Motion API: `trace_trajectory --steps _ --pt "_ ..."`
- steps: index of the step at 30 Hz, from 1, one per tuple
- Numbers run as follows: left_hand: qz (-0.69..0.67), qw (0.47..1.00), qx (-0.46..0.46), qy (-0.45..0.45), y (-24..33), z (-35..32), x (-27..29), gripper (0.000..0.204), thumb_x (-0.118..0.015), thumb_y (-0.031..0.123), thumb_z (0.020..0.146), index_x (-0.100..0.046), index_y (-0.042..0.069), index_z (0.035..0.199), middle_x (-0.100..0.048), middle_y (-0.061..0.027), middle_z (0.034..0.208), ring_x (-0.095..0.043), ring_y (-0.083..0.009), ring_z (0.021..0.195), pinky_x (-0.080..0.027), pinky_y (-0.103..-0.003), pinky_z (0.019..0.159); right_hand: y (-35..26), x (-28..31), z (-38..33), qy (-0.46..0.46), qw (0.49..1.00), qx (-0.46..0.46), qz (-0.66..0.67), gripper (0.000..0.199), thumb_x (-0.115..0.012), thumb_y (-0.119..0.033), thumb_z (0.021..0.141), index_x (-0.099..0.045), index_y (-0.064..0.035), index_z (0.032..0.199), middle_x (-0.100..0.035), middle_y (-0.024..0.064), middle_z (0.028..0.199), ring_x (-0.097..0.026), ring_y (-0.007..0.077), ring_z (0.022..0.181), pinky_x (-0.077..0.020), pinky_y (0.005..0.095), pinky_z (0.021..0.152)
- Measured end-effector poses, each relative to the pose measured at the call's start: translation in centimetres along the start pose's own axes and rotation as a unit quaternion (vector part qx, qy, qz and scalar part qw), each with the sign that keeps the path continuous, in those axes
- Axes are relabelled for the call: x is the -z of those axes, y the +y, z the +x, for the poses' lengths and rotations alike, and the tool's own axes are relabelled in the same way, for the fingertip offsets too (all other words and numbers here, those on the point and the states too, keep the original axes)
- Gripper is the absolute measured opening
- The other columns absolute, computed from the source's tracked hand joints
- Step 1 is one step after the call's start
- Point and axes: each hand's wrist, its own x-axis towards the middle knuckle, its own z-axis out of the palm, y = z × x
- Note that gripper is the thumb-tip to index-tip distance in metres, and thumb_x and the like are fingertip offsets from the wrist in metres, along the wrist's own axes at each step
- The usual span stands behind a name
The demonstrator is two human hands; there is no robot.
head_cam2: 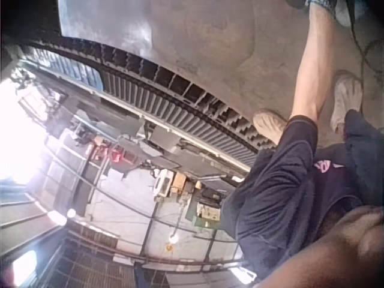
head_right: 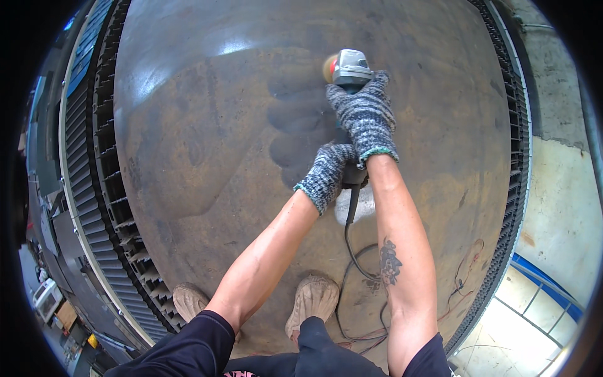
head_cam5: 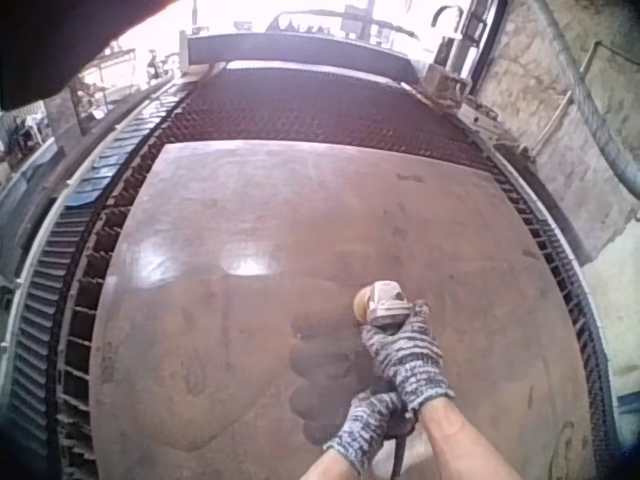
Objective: The person uses an angle grinder with a sanding disc to smooth the surface of a large, circular metal plate. They move the tool in circular and sweeping motions across the plate's surface, wearing protective gloves and light-colored slip-on shoes.
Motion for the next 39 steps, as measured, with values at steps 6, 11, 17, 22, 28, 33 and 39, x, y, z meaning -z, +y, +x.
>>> trace_trajectory --steps 6,11,17,22,28,33,39 --pt "0.011 1.000 0.016 -0.014 0.6 1.8 -2.1 0.033 -0.072 0.008 0.082 -0.063 -0.001 0.113 -0.070 -0.0190 0.090 -0.071 -0.0330 0.073 -0.063 -0.048 0.062 1.1 1.3 2.8 -0.006 1.000 -0.005 0.028 0.119 -0.082 -0.054 0.076 -0.019 -0.0016 0.162 -0.057 0.0281 0.143 -0.063 0.0386 0.128 -0.0513 0.0468 0.107" --pt "0.009 0.999 0.017 -0.032 1.8 2.0 -1.0 0.033 -0.071 0.011 0.084 -0.062 -0.001 0.113 -0.070 -0.0197 0.092 -0.071 -0.0354 0.074 -0.062 -0.049 0.063 -0.5 0.2 2.8 0.029 1.000 0.012 0.001 0.118 -0.081 -0.055 0.075 -0.021 -0.0016 0.161 -0.056 0.0278 0.144 -0.063 0.0384 0.127 -0.0511 0.0472 0.107" --pt "-0.033 0.999 -0.006 -0.007 3.2 0.8 1.8 0.029 -0.069 0.010 0.086 -0.064 -0.003 0.111 -0.069 -0.0196 0.094 -0.072 -0.0356 0.077 -0.062 -0.050 0.064 -4.1 -1.3 0.9 -0.002 0.999 0.036 -0.015 0.125 -0.080 -0.063 0.073 -0.018 -0.0038 0.163 -0.054 0.0272 0.147 -0.059 0.0374 0.133 -0.0477 0.0478 0.111" --pt "-0.057 0.998 -0.007 0.016 4.7 -2.1 3.7 0.030 -0.074 0.007 0.082 -0.064 0.003 0.110 -0.069 -0.0136 0.087 -0.069 -0.0274 0.067 -0.060 -0.045 0.057 -6.2 -2.3 -2.0 -0.012 0.998 0.054 -0.016 0.125 -0.081 -0.063 0.074 -0.017 -0.0029 0.163 -0.055 0.0283 0.146 -0.061 0.0380 0.131 -0.0486 0.0467 0.110" --pt "-0.001 0.997 -0.024 0.069 5.8 -4.2 6.0 0.021 -0.069 0.015 0.086 -0.073 -0.001 0.099 -0.073 -0.0121 0.090 -0.071 -0.0251 0.078 -0.060 -0.036 0.072 -8.6 -3.4 -4.5 -0.078 0.990 0.113 -0.012 0.120 -0.076 -0.060 0.079 -0.014 -0.0020 0.164 -0.051 0.0310 0.148 -0.057 0.0423 0.133 -0.0478 0.0496 0.111" --pt "-0.003 0.998 -0.030 0.054 6.7 -3.2 6.3 0.023 -0.066 0.018 0.088 -0.072 -0.001 0.100 -0.073 -0.0134 0.093 -0.071 -0.0263 0.080 -0.060 -0.038 0.072 -9.3 -4.3 -3.1 -0.050 0.991 0.125 -0.013 0.118 -0.076 -0.059 0.079 -0.015 -0.0026 0.164 -0.052 0.0312 0.146 -0.058 0.0431 0.133 -0.0475 0.0503 0.111" --pt "0.010 0.999 -0.018 0.029 7.2 -2.4 3.7 0.028 -0.064 0.021 0.091 -0.067 -0.004 0.104 -0.071 -0.0192 0.092 -0.071 -0.0319 0.075 -0.061 -0.046 0.066 -8.8 -2.2 -1.3 -0.030 0.997 0.063 -0.017 0.121 -0.079 -0.058 0.077 -0.015 -0.0031 0.164 -0.050 0.0291 0.151 -0.056 0.0402 0.136 -0.0452 0.0477 0.114"
